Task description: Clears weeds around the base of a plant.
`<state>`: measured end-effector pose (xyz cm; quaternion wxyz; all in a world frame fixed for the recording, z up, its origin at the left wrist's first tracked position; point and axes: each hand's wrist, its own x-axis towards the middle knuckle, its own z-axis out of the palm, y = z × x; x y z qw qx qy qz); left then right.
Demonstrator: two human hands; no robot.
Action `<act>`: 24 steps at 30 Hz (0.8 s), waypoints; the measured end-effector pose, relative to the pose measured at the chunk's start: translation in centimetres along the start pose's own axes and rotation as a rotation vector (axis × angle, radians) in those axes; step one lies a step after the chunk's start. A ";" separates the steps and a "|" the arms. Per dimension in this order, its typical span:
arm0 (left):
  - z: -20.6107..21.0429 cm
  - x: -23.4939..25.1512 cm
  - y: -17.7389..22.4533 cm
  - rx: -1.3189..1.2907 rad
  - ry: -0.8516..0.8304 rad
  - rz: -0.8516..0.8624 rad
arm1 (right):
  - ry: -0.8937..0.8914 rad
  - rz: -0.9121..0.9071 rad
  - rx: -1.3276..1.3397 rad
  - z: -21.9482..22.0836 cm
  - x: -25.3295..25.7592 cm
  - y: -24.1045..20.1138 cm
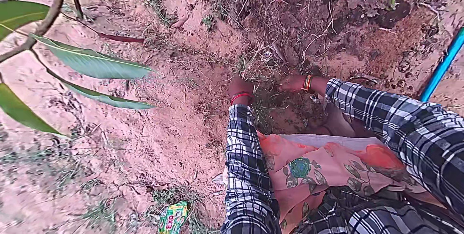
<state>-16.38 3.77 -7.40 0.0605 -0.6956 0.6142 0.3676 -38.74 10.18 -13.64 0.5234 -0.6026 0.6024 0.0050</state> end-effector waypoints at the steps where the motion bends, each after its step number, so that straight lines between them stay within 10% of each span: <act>1: 0.1 0.1 0.1 -0.003 -0.002 -0.004 | -0.001 -0.025 -0.004 -0.6 -1.2 -0.1; 7: 0.8 0.2 0.5 0.009 -0.026 0.015 | -0.229 0.153 -0.658 0.8 -3.9 2.0; 14: 0.5 0.1 0.0 -0.008 0.001 0.000 | -0.165 0.426 -0.539 9.5 -6.1 1.4; 24: -0.1 -0.5 0.4 -0.029 -0.050 -0.017 | -0.317 0.479 -0.251 5.5 -7.2 -1.7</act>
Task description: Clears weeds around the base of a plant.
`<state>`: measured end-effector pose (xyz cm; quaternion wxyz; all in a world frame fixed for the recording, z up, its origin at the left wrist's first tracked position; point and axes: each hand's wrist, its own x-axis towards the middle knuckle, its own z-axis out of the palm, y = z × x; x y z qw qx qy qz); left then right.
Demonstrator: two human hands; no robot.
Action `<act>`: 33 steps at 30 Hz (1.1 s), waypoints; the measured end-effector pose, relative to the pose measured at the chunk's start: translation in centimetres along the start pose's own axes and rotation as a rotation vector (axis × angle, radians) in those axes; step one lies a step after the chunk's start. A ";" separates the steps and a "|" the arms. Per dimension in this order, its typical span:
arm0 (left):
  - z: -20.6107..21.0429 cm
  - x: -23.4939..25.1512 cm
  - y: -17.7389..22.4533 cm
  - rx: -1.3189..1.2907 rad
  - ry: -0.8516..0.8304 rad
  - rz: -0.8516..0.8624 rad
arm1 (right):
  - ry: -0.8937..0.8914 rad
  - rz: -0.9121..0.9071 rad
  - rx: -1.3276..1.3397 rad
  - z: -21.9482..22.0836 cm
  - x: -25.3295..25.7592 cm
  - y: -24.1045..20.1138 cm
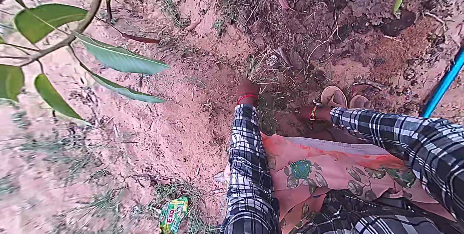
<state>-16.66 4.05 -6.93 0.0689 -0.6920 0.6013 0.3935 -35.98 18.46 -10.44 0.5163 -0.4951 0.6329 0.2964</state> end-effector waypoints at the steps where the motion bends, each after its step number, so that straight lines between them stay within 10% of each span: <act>1: 0.1 0.1 -0.2 -0.006 0.002 0.003 | 0.016 0.001 0.049 -0.2 0.0 0.5; 8: 0.5 1.1 -0.6 0.000 0.000 0.014 | 0.067 -0.178 -0.066 -2.0 -2.5 2.0; 17: 0.7 0.3 0.1 -0.079 0.042 0.012 | 0.678 -0.318 0.301 -13.4 -7.2 1.7; 22: 0.8 -0.2 0.1 -0.117 0.088 -0.005 | 0.399 -0.259 0.074 -9.3 1.5 -3.5; 26: 0.9 0.2 -0.4 -0.146 0.119 0.018 | 0.527 -0.289 0.039 -2.3 9.3 -5.5; 33: 0.4 0.6 -0.8 0.049 -0.206 0.185 | 0.409 -0.204 -0.019 -6.3 5.5 -1.1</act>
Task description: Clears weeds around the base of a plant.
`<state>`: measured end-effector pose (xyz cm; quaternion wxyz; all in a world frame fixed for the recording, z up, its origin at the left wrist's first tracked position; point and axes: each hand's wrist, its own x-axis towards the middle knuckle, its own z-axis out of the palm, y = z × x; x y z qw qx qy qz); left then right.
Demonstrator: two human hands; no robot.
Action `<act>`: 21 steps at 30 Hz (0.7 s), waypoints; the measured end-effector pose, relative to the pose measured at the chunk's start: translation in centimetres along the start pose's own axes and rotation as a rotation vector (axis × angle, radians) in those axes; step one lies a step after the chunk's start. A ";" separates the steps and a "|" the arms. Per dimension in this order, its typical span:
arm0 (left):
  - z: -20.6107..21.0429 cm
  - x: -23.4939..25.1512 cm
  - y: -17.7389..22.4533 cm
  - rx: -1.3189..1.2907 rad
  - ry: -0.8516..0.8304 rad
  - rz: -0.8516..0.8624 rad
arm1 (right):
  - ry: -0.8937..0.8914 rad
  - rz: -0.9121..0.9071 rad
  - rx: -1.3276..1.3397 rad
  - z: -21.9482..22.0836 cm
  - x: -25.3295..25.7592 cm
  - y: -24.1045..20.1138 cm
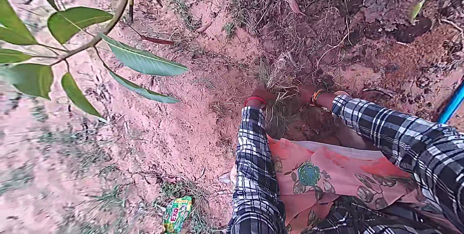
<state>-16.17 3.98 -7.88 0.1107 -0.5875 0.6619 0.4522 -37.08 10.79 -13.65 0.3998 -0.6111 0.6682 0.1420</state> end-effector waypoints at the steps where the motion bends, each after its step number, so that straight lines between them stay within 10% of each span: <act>1: -0.4 0.3 -0.5 -0.018 -0.032 0.032 | 0.054 0.002 0.009 -1.3 -0.2 1.5; 5: -4.1 -0.5 -3.8 -0.217 0.252 -0.020 | 0.212 -0.055 0.063 -4.5 -1.9 4.7; 9: -5.5 -1.2 -6.3 -0.155 0.635 -0.459 | 0.369 -0.072 0.077 -3.9 -2.5 5.0; 21: -3.8 -0.5 -11.0 -0.176 0.686 -0.722 | 0.295 -0.227 0.070 -0.3 -2.7 2.4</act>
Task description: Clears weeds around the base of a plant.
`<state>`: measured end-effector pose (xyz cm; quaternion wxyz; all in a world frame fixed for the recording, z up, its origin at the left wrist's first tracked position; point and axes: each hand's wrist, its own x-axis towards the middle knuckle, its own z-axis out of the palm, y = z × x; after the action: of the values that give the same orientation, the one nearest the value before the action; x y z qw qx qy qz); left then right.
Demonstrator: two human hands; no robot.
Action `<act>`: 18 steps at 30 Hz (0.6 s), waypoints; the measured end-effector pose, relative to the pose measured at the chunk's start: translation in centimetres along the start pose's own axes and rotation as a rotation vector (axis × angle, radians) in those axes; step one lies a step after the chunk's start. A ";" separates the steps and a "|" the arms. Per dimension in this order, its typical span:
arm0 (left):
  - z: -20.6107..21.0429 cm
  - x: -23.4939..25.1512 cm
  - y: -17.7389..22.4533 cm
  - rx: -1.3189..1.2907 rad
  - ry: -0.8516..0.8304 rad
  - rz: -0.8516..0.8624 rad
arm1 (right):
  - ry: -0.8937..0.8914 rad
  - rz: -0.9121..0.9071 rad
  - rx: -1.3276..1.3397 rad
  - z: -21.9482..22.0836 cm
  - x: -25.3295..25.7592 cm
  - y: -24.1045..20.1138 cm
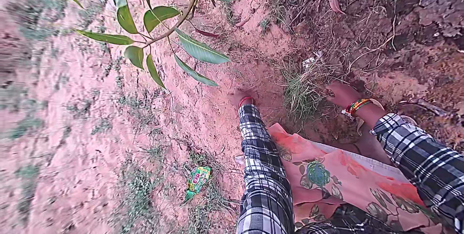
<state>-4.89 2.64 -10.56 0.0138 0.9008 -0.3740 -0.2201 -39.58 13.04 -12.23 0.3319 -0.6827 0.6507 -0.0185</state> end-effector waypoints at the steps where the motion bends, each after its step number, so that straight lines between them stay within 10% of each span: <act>1: -0.1 0.0 0.1 0.003 -0.011 0.008 | 0.000 -0.003 -0.004 -0.2 0.0 0.1; 12: -3.5 -6.4 5.9 -0.107 -0.381 0.504 | 0.247 -0.029 0.036 -1.1 -0.5 -5.4; 18: -5.0 -5.9 5.4 -0.377 -0.310 0.449 | 0.364 -0.257 0.037 -2.6 3.1 -10.7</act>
<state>-10.13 2.07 -2.74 0.1715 0.7331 -0.5135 -0.4116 -30.95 8.40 -6.40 0.2165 -0.7392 0.6070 -0.1955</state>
